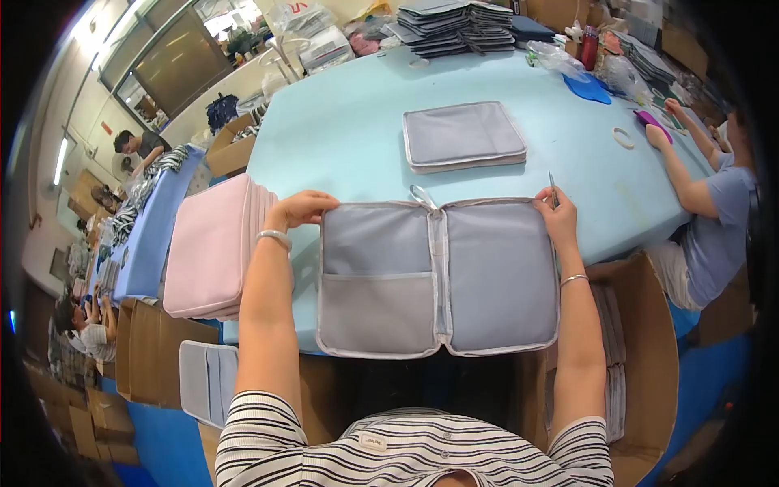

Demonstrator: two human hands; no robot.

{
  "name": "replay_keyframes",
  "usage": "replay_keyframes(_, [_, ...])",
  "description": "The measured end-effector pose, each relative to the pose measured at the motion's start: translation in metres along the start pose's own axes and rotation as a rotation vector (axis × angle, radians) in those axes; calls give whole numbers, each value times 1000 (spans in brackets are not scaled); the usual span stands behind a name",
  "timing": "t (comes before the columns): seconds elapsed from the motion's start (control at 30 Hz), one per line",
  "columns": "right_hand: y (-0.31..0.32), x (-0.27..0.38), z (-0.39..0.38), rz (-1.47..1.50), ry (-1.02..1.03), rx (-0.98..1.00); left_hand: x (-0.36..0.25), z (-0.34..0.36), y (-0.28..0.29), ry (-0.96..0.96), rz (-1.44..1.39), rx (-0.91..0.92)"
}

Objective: Trimming loose threads from zippered pouches with small snips and inspecting them in a workshop.

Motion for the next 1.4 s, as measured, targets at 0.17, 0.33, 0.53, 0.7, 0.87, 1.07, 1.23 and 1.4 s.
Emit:
replay_keyframes(0.17, [-5,3,-12,-39,21,-23,9,-3,-6,-51,67,30])
replay_keyframes(0.33, [0,5,-2,7,31,8,20,11,-18,-227,325,-56])
replay_keyframes(0.53, [2,4,-4,-48,67,-27,25,2,-50,-619,781,-436])
replay_keyframes(0.7, [1,4,-4,-124,95,-51,47,-7,-43,-748,771,-570])
replay_keyframes(0.87, [-5,8,-3,-326,145,-35,54,-46,-71,-812,578,-686])
replay_keyframes(1.07, [-8,17,-3,-583,103,22,73,-149,-150,-1085,511,-777])
replay_keyframes(1.23, [-1,23,-4,-720,135,39,135,-196,-201,-1039,82,-653])
replay_keyframes(1.4, [61,37,-51,-486,135,-55,179,-196,-263,-650,-387,-102])
Point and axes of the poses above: each hand's wrist, its own z-axis towards the middle knuckle, its own y-axis out of the back of the hand, x = y × z, the point moved 2 cm from there along z, towards the middle knuckle, and after that the axes turned 14 degrees about -z, right-handed, at the moved point
